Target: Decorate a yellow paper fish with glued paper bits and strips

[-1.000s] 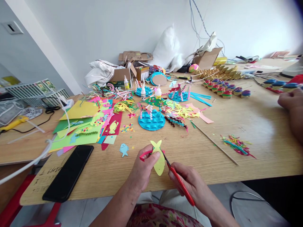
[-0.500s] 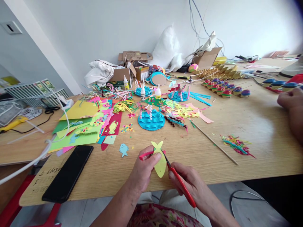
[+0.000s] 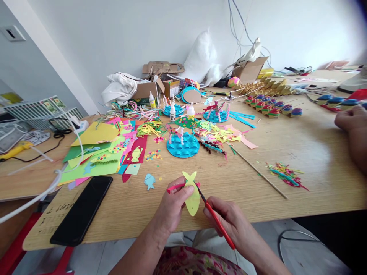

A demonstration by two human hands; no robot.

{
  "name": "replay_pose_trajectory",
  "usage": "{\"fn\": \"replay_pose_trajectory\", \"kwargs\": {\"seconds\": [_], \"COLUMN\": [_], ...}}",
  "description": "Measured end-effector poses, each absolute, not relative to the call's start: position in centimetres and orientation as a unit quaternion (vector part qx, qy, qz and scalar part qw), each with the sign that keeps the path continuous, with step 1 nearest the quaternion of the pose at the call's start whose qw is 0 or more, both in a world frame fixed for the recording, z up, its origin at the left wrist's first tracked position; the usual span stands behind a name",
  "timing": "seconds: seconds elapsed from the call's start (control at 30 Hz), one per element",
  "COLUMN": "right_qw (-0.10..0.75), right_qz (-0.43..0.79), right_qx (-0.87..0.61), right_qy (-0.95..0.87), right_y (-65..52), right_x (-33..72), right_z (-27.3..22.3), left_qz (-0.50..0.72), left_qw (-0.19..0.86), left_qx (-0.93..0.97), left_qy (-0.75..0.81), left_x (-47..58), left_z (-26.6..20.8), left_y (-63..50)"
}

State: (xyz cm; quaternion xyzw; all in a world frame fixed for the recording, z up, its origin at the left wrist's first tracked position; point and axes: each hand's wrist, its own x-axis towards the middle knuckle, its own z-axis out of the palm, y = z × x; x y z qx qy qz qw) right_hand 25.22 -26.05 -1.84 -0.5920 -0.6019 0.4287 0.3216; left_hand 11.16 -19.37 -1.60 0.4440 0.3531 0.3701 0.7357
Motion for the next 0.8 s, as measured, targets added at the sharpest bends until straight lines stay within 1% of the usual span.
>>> {"fn": "replay_pose_trajectory", "kwargs": {"seconds": [0.37, 0.63, 0.8], "right_qw": [0.31, 0.305, 0.301], "right_qz": [0.433, 0.445, 0.451], "right_qx": [-0.593, -0.583, -0.576], "right_qy": [-0.604, -0.608, -0.612], "right_y": [-26.0, -26.1, -26.1], "right_x": [25.0, 25.1, 24.9], "right_z": [-2.0, -1.6, -1.2], "left_qz": [0.384, 0.412, 0.429], "left_qw": [0.677, 0.715, 0.687], "left_qx": [0.508, 0.439, 0.455], "left_qy": [0.369, 0.357, 0.371], "left_x": [10.9, 10.9, 10.9], "left_z": [-1.0, -0.5, -0.6], "left_y": [-18.7, -18.7, -18.6]}}
